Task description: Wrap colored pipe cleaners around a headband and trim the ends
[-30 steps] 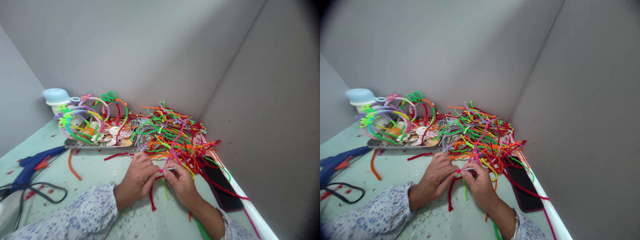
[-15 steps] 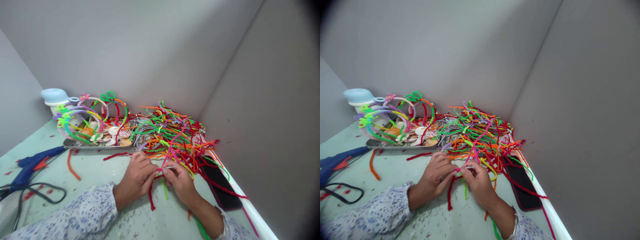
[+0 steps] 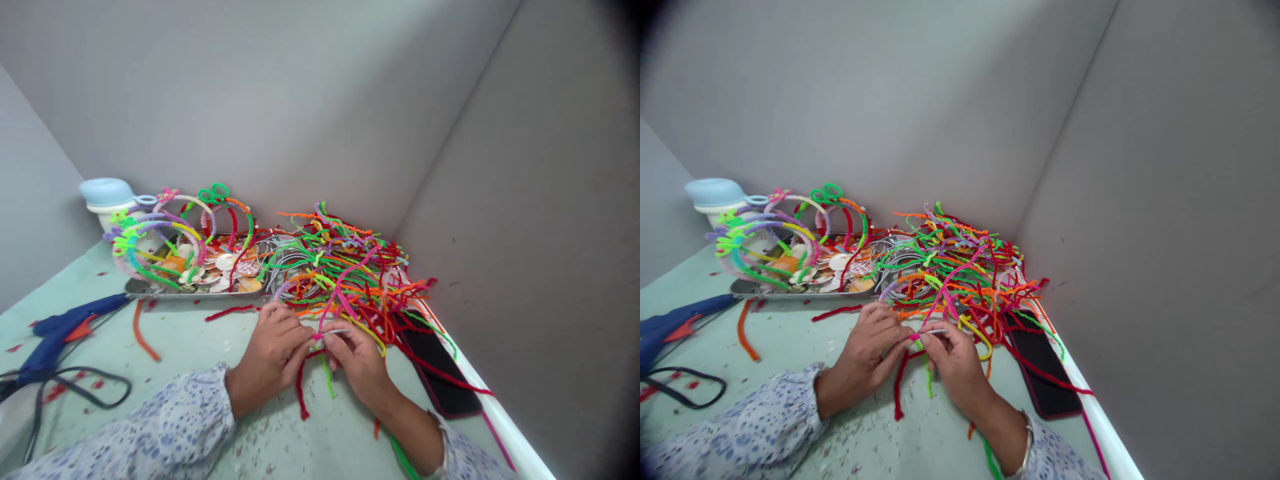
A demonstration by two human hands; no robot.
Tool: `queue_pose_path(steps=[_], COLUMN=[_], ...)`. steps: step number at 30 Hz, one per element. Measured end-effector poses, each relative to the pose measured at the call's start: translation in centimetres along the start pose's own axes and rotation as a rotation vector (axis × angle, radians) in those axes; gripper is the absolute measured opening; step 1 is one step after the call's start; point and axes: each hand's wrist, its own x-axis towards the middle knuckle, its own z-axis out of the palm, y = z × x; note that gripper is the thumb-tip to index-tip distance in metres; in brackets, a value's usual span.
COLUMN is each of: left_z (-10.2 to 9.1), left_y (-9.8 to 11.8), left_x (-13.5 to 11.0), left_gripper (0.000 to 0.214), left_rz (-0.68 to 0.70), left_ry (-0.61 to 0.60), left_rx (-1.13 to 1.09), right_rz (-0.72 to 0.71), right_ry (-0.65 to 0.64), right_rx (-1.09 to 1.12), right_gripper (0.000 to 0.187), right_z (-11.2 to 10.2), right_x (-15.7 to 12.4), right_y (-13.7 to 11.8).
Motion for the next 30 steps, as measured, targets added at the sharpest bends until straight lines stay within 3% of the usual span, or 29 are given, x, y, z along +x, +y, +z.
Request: queue_pose_path(steps=[12,24,30], left_z=[0.15,0.08,-0.17], left_y=[0.15,-0.02,0.22], left_x=[-0.13,-0.02,0.02], left_gripper=[0.017,0.017,0.014], left_rz=[0.01,-0.032,-0.051], left_ry=[-0.015,0.019,0.082], left_rx=[0.02,-0.058,-0.127], right_rz=[0.053,-0.02,-0.034], right_ry=[-0.082,0.031,0.128], right_rx=[0.02,-0.009,0.139], right_gripper=[0.028,0.02,0.043], right_z=[-0.06,0.1,-0.24], right_x=[0.03,-0.1,-0.03], right_y=[-0.73,-0.49,-0.54])
